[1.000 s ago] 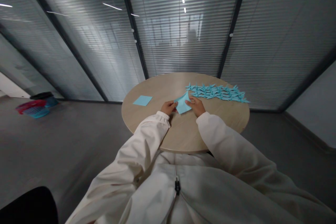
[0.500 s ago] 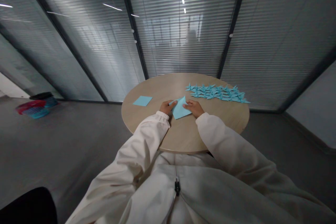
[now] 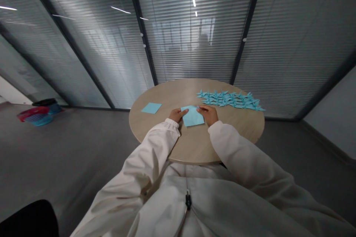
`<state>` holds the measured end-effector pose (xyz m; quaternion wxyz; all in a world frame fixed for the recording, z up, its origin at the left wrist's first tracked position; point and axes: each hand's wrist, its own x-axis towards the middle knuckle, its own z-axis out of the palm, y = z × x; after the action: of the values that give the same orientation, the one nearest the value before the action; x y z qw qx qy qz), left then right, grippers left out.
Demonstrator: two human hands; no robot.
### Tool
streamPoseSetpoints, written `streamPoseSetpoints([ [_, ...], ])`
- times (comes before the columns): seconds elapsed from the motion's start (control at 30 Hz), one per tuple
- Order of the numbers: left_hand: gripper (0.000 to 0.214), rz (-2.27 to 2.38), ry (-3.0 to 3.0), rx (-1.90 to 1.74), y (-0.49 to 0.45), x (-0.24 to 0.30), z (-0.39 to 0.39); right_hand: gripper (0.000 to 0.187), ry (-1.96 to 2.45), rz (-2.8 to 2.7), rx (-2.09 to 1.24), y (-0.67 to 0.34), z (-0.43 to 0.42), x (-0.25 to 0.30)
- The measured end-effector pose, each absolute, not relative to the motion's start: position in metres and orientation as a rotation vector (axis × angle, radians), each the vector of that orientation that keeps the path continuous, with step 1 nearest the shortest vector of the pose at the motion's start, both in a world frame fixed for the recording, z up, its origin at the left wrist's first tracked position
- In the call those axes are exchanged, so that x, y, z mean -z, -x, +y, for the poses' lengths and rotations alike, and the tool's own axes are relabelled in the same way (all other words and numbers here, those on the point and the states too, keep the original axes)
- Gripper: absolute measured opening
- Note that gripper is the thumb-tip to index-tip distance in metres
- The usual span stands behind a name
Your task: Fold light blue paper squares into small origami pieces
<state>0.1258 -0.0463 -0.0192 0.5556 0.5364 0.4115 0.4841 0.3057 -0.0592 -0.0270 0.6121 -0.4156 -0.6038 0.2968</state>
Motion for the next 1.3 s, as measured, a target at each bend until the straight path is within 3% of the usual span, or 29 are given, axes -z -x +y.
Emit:
streamPoseSetpoints([
  [0.17, 0.045, 0.890, -1.073, -1.201, -0.126, 0.015, -0.047, 0.022, 0.896, -1.633, -0.473, -0.303, -0.074, 0.017],
  [0.67, 0.028, 0.980, -0.972, -1.309, -0.124, 0.007, -0.047, 0.028, 0.830, -1.829, -0.375, -0.301, -0.078, 0.017],
  [1.0, 0.043, 1.062, -1.064, -1.245, -0.125, 0.003, -0.051, 0.029, 0.836, -1.893, -0.341, -0.299, -0.077, 0.019],
  [1.13, 0.041, 1.150, -1.140, -1.276, -0.122, 0.002, -0.052, 0.028, 0.835, -1.907, -0.402, -0.298, -0.080, 0.016],
  [1.3, 0.037, 1.136, -1.260, -1.292, -0.125, 0.001, -0.057, 0.030, 0.929, -1.717, -0.760, -0.299, -0.076, 0.018],
])
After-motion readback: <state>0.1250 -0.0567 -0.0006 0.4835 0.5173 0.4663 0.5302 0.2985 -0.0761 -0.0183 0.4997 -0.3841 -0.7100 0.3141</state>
